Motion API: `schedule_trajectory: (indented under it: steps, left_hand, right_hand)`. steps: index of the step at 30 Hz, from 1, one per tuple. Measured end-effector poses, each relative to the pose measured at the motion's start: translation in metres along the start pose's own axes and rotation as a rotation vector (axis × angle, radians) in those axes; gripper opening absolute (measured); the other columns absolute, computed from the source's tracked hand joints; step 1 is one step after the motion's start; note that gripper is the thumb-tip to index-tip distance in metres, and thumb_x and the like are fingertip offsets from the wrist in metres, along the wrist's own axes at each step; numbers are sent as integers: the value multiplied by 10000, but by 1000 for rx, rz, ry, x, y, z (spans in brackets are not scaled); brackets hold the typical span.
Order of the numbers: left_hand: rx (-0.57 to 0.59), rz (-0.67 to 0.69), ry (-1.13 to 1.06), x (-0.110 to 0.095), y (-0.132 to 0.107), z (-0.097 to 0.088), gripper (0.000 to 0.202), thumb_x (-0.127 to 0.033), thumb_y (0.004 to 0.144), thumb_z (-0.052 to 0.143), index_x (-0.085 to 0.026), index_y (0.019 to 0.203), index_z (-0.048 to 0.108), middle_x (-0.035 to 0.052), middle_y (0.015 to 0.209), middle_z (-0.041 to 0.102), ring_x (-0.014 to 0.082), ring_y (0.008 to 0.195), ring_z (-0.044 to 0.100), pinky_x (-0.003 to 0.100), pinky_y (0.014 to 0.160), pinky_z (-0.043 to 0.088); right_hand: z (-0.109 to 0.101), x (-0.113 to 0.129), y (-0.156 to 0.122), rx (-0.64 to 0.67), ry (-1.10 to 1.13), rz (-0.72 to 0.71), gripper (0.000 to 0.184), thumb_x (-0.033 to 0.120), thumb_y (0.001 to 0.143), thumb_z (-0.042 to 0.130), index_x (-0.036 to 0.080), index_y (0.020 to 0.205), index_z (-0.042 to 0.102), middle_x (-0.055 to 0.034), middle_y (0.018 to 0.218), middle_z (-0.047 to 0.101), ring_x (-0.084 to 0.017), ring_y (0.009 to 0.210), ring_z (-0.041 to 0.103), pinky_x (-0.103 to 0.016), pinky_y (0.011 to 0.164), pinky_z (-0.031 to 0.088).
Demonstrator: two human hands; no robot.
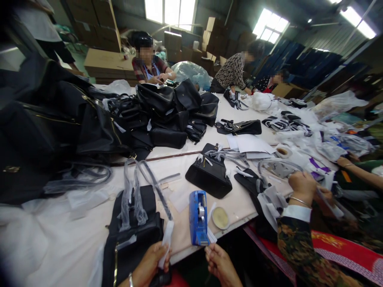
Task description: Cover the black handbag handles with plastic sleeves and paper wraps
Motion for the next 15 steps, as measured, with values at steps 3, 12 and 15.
schedule_trajectory:
  steps: [3,12,15]
  left_hand:
    - [12,-10,-15,-1,-3,3,465,-577,685,688,-134,756,563,-40,527,519,81,431,448,224,455,359]
    - [44,12,-50,-11,-11,9,459,-582,650,715,-151,693,563,-46,514,501,83,432,439,229,460,368]
    - [62,25,-56,-11,-11,10,470,-594,640,717,-155,677,552,-45,509,500,80,421,431,230,454,366]
  right_hand:
    - [-4,4,-1,-36,-56,-31,464,562,593,772,185,716,533,81,558,486,-23,446,383,-155,487,382]
    - [11,3,-9,35,85,-2,431,471,556,825,198,727,539,85,581,469,-25,449,390,-153,478,379]
    - [13,-1,-6,47,53,-21,433,495,526,820,210,726,564,83,568,465,-30,435,377,-173,477,385]
Point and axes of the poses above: each hand's wrist, its own y-axis towards the middle knuckle, its own z-axis out of the palm, x = y × z, the point moved 10 cm from there along y, towards the middle knuckle
